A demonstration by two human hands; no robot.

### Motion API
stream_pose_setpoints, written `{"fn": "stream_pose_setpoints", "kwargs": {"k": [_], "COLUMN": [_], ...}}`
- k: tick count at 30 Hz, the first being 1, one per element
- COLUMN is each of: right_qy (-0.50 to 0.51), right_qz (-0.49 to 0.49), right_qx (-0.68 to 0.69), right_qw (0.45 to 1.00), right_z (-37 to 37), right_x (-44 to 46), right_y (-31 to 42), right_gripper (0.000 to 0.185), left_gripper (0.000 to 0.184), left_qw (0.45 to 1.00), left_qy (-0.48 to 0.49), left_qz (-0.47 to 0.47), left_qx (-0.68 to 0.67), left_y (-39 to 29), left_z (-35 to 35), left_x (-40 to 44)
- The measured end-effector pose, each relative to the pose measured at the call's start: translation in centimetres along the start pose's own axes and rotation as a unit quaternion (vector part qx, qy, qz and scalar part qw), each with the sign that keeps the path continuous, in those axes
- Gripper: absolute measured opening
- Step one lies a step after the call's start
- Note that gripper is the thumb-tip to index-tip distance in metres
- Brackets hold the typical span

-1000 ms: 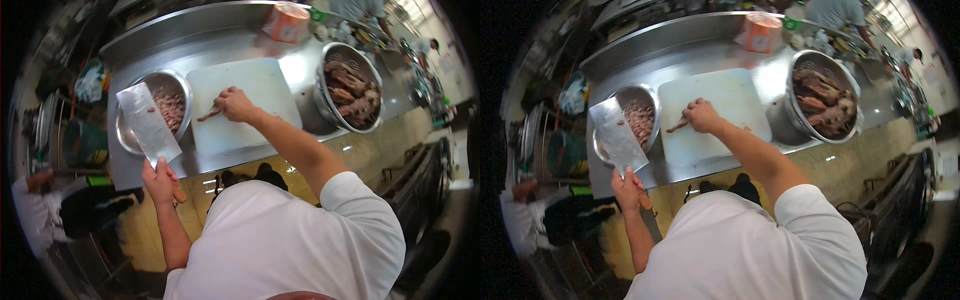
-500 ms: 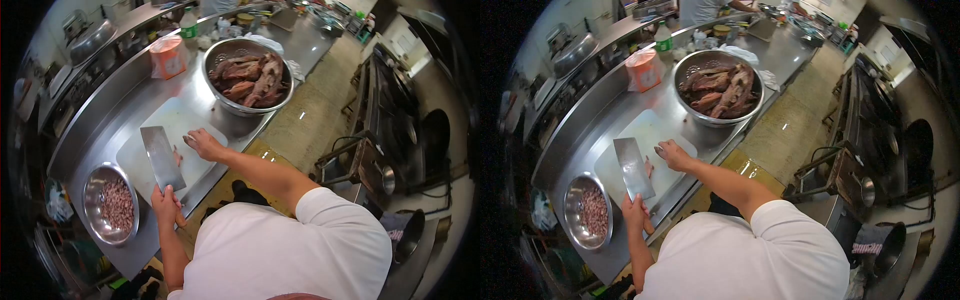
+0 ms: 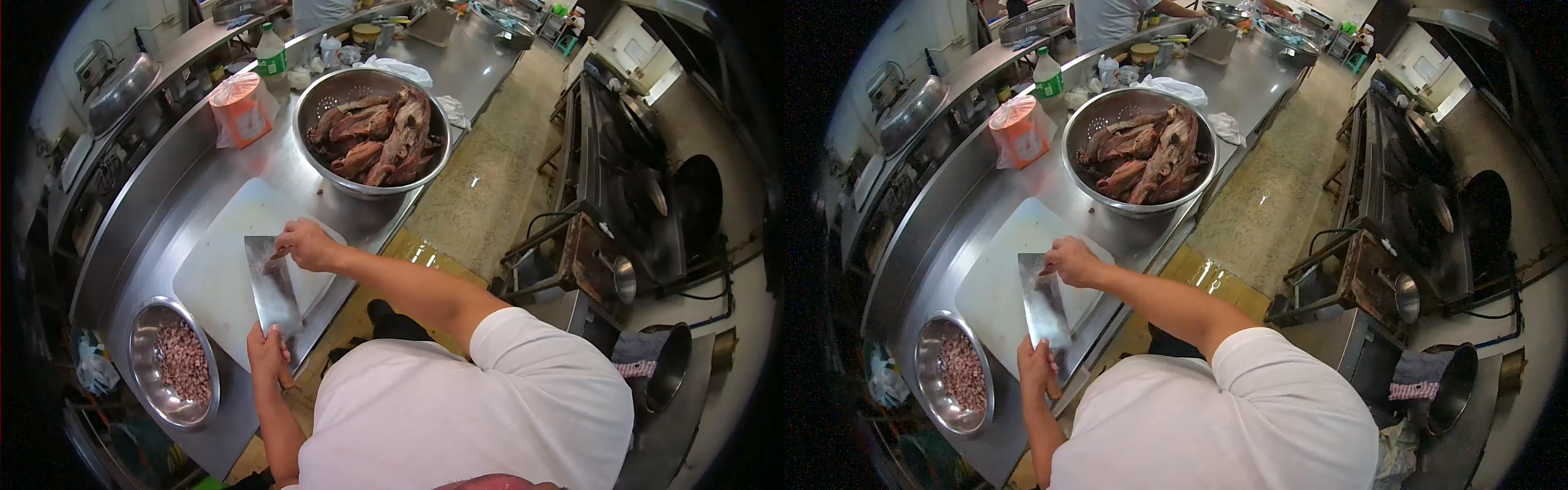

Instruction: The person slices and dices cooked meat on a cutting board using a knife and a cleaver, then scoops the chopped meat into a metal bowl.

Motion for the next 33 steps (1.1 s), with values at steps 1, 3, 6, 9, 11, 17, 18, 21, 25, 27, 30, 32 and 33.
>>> {"fn": "stream_pose_setpoints", "kwargs": {"k": [1,3,6,9,11,17,18,21,25,27,30,32,33], "right_qy": [-0.03,-0.061,-0.037,0.036,0.015,-0.006,0.018,0.026,-0.004,0.012,0.006,0.007,0.009], "right_qz": [0.068,0.136,0.176,0.162,0.178,0.221,0.185,0.171,0.175,0.174,0.175,0.174,0.165], "right_qx": [-0.034,-0.068,-0.057,-0.042,-0.02,0.043,0.085,0.029,-0.019,-0.03,-0.049,-0.03,-0.01], "right_qw": [0.997,0.987,0.982,0.985,0.984,0.974,0.979,0.985,0.984,0.984,0.983,0.984,0.986], "right_z": [0.1,-0.2,-2.4,-3.4,-2.4,-2.6,-2.8,-2.3,-1.8,-2.2,-2.0,-2.0,-2.1], "right_x": [0.2,0.2,-1.7,-4.0,-4.4,-3.5,-3.6,-3.3,-2.6,-2.6,-2.7,-2.6,-2.7], "right_y": [1.0,1.9,1.2,0.0,0.3,-0.6,-1.0,-1.3,-0.9,-1.5,-1.4,-1.4,-1.7], "right_gripper": [0.009,0.011,0.017,0.022,0.021,0.011,0.012,0.019,0.021,0.028,0.024,0.024,0.023], "left_gripper": [0.008,0.008,0.009,0.009,0.009,0.011,0.015,0.021,0.021,0.02,0.018,0.017,0.016], "left_qw": [1.0,1.0,0.997,0.996,0.995,0.998,0.997,0.978,0.9,0.9,0.89,0.88,0.882], "left_qy": [-0.002,-0.003,-0.029,-0.024,-0.021,-0.035,-0.043,-0.065,-0.107,-0.092,-0.055,-0.034,-0.012], "left_qz": [0.002,0.001,0.027,0.039,0.036,0.002,-0.025,-0.071,-0.134,-0.103,-0.068,-0.054,-0.059], "left_qx": [-0.01,-0.018,-0.065,-0.078,-0.092,-0.061,-0.051,0.187,0.401,0.412,0.447,0.471,0.468], "left_y": [0.2,0.3,1.5,2.5,2.5,0.1,-0.9,-2.4,-6.1,-8.5,-10.6,-10.6,-10.4], "left_z": [0.1,0.0,0.2,0.5,0.2,-0.8,-0.8,0.0,-0.8,-1.3,-1.7,-1.9,-2.1], "left_x": [0.3,0.7,1.0,1.3,1.2,0.0,-0.7,-0.6,-1.8,-3.8,-5.5,-5.5,-5.4]}}
Point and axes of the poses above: each hand's wrist, its own x-axis towards the middle knuckle, its own z-axis out of the back of the hand, y = z × x, the point moved 7 cm from there along x, towards the middle knuckle, and after that the axes turned 1 degree about x, right-handed, at the moved point
